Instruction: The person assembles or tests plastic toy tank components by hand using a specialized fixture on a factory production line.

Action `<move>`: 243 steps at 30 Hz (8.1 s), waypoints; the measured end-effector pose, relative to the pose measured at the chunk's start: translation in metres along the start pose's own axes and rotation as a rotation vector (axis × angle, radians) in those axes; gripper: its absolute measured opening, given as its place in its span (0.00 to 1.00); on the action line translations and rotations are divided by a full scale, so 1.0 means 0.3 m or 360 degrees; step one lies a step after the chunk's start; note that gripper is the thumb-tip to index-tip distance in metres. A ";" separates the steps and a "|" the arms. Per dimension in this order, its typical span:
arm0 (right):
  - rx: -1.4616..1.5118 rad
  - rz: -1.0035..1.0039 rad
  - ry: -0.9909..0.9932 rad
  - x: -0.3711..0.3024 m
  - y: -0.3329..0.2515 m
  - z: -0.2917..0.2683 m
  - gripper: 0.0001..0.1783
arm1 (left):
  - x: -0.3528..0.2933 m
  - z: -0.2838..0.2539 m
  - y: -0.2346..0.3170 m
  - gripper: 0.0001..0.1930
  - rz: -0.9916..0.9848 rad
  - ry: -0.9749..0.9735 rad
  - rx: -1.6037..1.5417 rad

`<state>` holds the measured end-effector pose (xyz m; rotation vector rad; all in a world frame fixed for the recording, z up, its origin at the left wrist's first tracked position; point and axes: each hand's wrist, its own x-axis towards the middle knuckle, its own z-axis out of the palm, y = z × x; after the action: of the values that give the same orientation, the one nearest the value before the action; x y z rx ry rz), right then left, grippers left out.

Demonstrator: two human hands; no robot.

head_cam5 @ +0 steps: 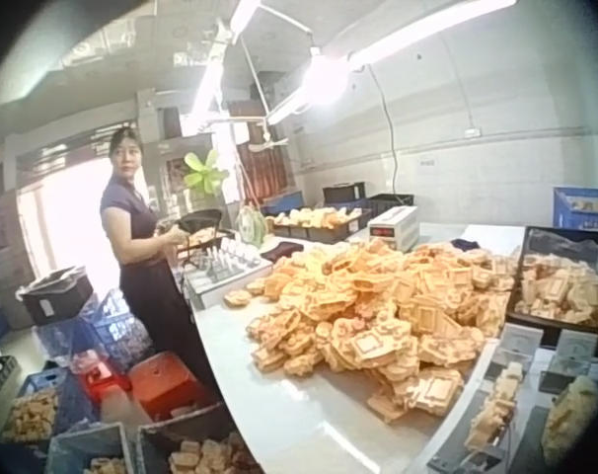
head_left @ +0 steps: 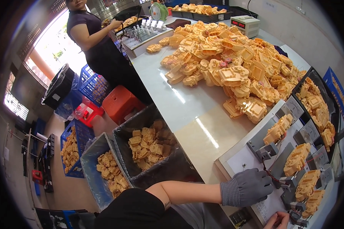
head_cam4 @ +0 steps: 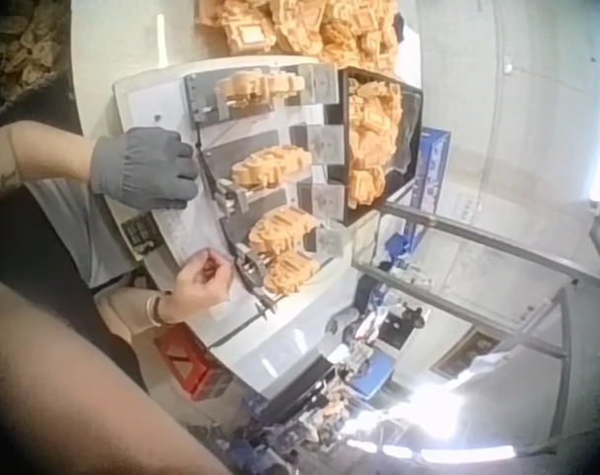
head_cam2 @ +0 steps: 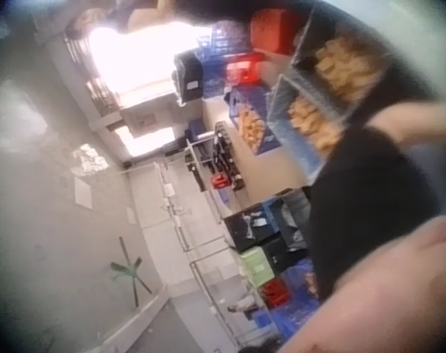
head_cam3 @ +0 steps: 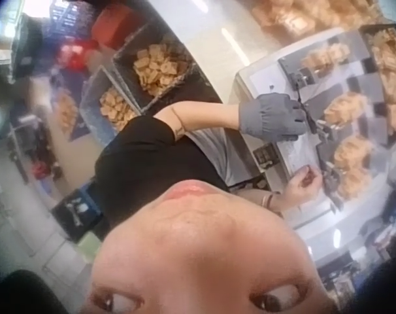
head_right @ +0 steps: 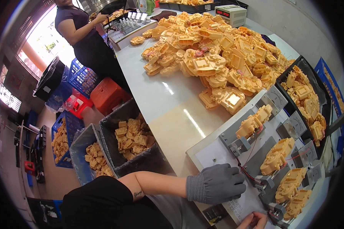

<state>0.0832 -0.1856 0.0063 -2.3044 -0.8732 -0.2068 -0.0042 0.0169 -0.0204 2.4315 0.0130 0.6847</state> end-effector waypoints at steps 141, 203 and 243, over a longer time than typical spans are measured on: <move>0.0170 0.0128 -0.0117 0.007 0.017 -0.019 0.04 | 0.045 -0.080 -0.010 0.10 -0.0063 -0.0264 -0.0060; 0.0084 -0.0392 0.0316 0.014 0.036 0.038 0.06 | 0.030 -0.050 0.019 0.09 -0.0074 -0.0045 -0.0008; 0.0066 -0.0150 0.0117 -0.018 0.050 0.012 0.03 | 0.020 -0.026 -0.005 0.08 -0.0016 -0.0033 -0.0190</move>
<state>0.0884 -0.1948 -0.0062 -2.2054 -0.9410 -0.3094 -0.0023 0.0234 -0.0131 2.3223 -0.0234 0.6373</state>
